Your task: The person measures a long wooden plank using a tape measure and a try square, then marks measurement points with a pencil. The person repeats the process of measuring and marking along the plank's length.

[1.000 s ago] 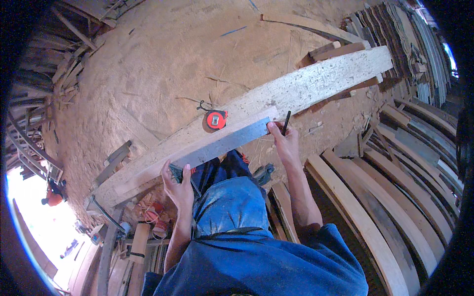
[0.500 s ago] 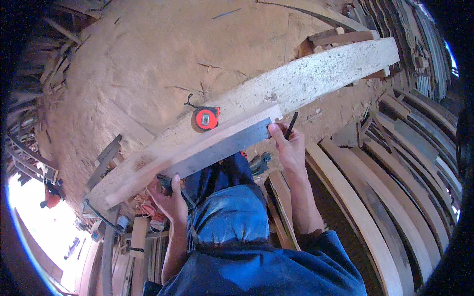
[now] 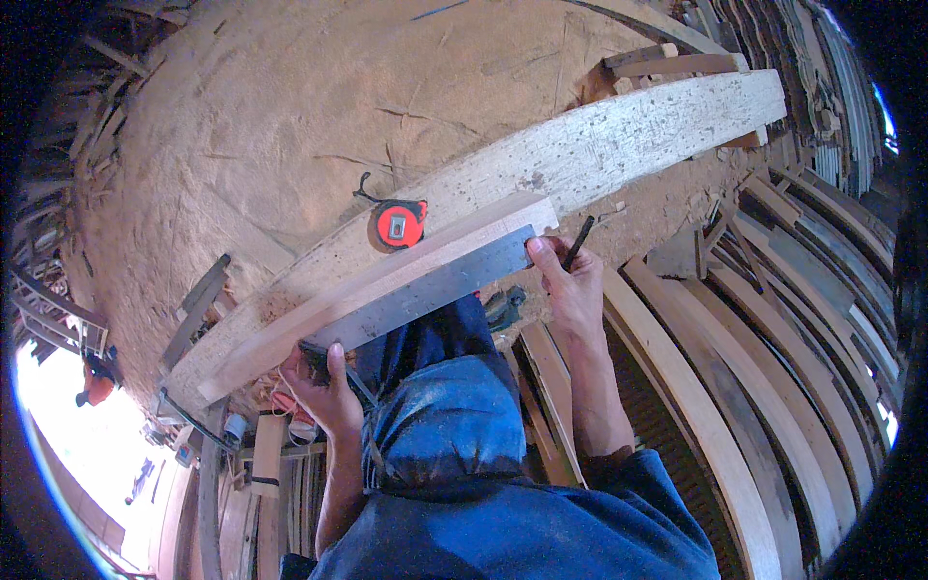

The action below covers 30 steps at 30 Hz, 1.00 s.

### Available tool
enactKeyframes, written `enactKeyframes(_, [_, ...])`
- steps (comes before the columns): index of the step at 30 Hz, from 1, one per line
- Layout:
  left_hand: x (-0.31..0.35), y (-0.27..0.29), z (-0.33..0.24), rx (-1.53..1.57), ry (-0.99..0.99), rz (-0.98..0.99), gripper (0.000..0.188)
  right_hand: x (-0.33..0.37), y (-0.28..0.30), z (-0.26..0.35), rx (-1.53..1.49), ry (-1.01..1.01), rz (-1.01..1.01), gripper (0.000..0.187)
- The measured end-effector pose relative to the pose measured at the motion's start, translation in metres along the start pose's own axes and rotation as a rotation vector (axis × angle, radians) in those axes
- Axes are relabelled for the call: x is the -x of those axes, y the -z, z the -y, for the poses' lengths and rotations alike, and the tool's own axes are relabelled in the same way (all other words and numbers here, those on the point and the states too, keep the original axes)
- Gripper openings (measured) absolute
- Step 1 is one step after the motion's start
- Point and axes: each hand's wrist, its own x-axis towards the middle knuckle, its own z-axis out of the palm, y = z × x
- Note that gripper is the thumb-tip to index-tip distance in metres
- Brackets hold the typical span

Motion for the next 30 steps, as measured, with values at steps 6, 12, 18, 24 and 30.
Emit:
enactKeyframes(6, [0.001, 0.0, -0.001, 0.006, -0.017, 0.014, 0.06, -0.001, 0.003, -0.004, 0.051, -0.005, -0.01, 0.026])
enactKeyframes(12, [0.002, -0.002, -0.008, 0.0, -0.061, 0.016, 0.058, 0.0, 0.001, 0.003, 0.035, -0.009, -0.003, 0.024])
enactKeyframes(18, [0.001, 0.002, -0.004, -0.075, -0.058, 0.026, 0.057, -0.001, 0.003, 0.002, 0.03, -0.007, 0.015, 0.026])
enactKeyframes(24, [-0.002, 0.003, 0.003, -0.009, -0.083, 0.044, 0.058, 0.0, 0.005, 0.011, 0.073, -0.078, 0.043, 0.026])
enactKeyframes(30, [0.0, 0.003, 0.001, -0.007, -0.049, 0.053, 0.058, -0.001, 0.006, 0.007, 0.071, -0.053, 0.044, 0.024])
